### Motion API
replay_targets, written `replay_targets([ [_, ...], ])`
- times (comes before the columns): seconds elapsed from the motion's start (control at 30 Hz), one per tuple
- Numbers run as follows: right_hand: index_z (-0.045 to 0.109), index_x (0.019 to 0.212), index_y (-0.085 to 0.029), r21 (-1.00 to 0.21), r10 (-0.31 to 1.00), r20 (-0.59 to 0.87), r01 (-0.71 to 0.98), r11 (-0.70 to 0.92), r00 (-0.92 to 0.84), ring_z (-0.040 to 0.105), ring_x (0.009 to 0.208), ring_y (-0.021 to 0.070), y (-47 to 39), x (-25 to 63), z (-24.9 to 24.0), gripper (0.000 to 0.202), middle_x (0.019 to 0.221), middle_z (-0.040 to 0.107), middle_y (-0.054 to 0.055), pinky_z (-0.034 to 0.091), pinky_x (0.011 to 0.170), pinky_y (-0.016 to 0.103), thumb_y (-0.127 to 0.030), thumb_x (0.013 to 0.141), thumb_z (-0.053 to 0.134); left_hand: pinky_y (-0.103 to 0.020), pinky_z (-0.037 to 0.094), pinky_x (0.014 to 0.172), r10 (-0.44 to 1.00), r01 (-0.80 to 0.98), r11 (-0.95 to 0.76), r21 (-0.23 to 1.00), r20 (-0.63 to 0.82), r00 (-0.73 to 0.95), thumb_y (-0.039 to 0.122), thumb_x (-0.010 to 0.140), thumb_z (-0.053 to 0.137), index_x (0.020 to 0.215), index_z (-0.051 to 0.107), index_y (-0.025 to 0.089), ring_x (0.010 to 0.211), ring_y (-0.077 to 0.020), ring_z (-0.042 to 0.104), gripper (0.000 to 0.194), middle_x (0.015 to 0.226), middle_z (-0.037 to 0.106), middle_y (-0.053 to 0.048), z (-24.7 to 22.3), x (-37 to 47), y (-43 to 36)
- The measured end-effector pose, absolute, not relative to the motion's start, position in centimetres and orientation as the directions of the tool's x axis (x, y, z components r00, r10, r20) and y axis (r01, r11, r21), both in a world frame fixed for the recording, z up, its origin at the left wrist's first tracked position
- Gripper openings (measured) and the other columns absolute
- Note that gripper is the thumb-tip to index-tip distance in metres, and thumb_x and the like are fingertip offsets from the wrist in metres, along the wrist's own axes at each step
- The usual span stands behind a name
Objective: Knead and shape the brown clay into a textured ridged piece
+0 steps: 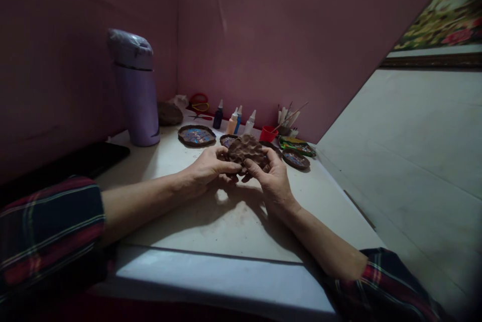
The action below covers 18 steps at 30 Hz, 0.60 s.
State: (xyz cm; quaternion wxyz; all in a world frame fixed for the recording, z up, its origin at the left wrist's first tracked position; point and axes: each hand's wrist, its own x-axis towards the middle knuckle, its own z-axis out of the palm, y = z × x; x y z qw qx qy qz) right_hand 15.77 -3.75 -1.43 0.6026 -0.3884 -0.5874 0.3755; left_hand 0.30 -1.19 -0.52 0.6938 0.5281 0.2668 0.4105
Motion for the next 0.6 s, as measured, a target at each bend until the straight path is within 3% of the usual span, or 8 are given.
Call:
replay_targets([
  [0.3, 0.05, 0.091, -0.019, -0.904, 0.904, 0.428, 0.026, 0.427, 0.02, 0.06, 0.055, 0.0112, -3.81, 15.65, -1.54, 0.033, 0.073, 0.062, -0.003, 0.054, 0.046, 0.025, -0.035, 0.071, 0.071, -0.02, 0.041, 0.042, 0.894, -0.232, 0.048, 0.972, 0.062, 0.444, 0.002, 0.061, 0.063, 0.082, 0.054, 0.012, 0.043, -0.0093, 0.054, 0.025, 0.06, 0.058, 0.001, -0.41, 0.6, -1.25],
  [0.47, 0.051, 0.09, -0.018, -0.913, 0.911, 0.408, -0.001, 0.409, 0.061, 0.059, 0.053, 0.0103, -3.52, 15.89, -1.65, 0.032, 0.071, 0.061, -0.003, 0.054, 0.045, 0.024, -0.034, 0.07, 0.071, -0.022, 0.046, 0.048, 0.866, -0.306, 0.129, 0.943, 0.044, 0.498, 0.009, 0.066, 0.068, 0.085, 0.054, 0.012, 0.051, -0.0116, 0.06, 0.023, 0.068, 0.062, -0.003, -0.4, 0.48, -1.29],
  [0.6, 0.052, 0.091, -0.018, -0.915, 0.913, 0.401, -0.015, 0.403, 0.073, 0.058, 0.054, 0.0104, -3.3, 16.14, -1.81, 0.033, 0.072, 0.061, -0.003, 0.054, 0.045, 0.023, -0.036, 0.07, 0.071, -0.023, 0.05, 0.049, 0.858, -0.348, 0.214, 0.913, -0.005, 0.514, 0.019, 0.077, 0.06, 0.087, 0.054, 0.011, 0.054, -0.013, 0.062, 0.014, 0.073, 0.063, -0.007, -0.14, 0.35, -1.22],
])
